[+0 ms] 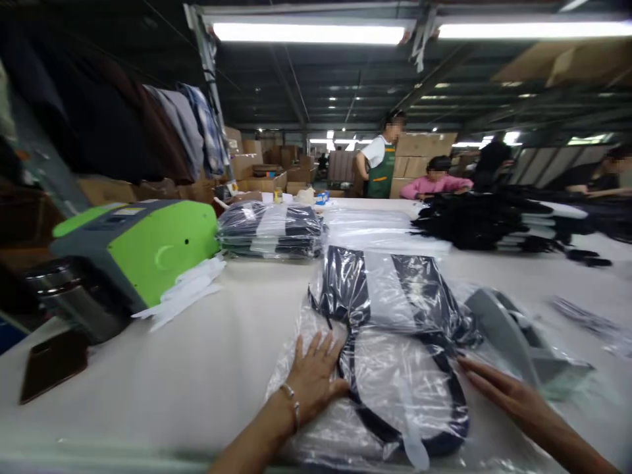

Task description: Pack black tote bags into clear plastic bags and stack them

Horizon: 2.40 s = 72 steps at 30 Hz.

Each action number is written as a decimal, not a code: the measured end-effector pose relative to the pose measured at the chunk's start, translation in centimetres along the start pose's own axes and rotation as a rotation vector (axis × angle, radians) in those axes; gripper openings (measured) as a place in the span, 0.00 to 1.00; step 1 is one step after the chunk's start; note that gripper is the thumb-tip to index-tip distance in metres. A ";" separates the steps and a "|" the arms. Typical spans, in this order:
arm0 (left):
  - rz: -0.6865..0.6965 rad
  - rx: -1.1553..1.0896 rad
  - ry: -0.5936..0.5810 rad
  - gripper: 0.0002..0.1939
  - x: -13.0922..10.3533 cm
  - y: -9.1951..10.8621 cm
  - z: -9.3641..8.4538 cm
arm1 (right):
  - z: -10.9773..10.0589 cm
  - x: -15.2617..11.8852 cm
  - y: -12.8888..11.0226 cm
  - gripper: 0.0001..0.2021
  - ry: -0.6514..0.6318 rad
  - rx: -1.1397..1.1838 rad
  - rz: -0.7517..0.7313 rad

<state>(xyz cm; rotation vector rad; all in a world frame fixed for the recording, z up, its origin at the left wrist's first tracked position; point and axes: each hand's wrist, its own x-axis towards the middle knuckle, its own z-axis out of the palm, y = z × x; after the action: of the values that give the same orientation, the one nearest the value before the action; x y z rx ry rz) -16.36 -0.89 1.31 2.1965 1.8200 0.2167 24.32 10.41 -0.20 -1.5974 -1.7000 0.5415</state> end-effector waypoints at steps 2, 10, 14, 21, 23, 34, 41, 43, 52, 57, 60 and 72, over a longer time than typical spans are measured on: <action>0.015 0.074 0.000 0.37 0.0 0.5 -0.6 | -3.2 -2.9 1.2 0.20 -0.041 0.034 0.148; 0.464 0.111 0.234 0.23 3.4 10.0 -1.4 | -9.0 -5.6 5.3 0.31 0.543 -0.074 0.253; 0.741 0.047 0.099 0.25 6.5 17.1 0.9 | -7.6 -2.2 5.5 0.39 0.409 -0.128 0.227; 0.984 0.015 -0.063 0.29 11.9 26.2 5.3 | -6.1 0.9 4.5 0.23 0.280 -0.349 0.310; 1.065 0.054 -0.080 0.31 13.1 27.5 6.8 | -6.7 1.0 4.6 0.22 0.248 -0.396 0.292; 0.864 0.331 -0.152 0.18 16.1 24.1 6.2 | -10.9 3.0 6.4 0.19 0.203 -0.220 0.403; 1.020 0.176 0.010 0.18 16.4 27.4 5.3 | -11.2 3.1 6.2 0.19 0.178 -0.199 0.401; 1.121 0.157 -0.006 0.20 16.7 29.3 6.2 | -11.1 2.9 5.8 0.19 0.168 -0.215 0.402; 0.536 0.277 -0.185 0.19 19.1 28.5 7.0 | -10.9 2.8 5.8 0.19 0.153 -0.218 0.395; 0.525 0.249 -0.060 0.29 19.6 28.3 5.5 | -11.2 3.1 6.2 0.18 0.160 -0.200 0.398; 0.748 0.206 -0.050 0.24 19.6 28.9 5.1 | -11.3 3.2 6.5 0.18 0.163 -0.187 0.394; 0.250 0.126 -0.119 0.23 22.0 28.3 6.7 | -11.3 3.3 7.3 0.19 0.208 -0.102 0.399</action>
<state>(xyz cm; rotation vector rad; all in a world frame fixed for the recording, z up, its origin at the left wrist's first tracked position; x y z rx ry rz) 16.40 15.08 2.32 2.4654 1.5339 0.0205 37.71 12.70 2.45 -2.0087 -1.2788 0.4654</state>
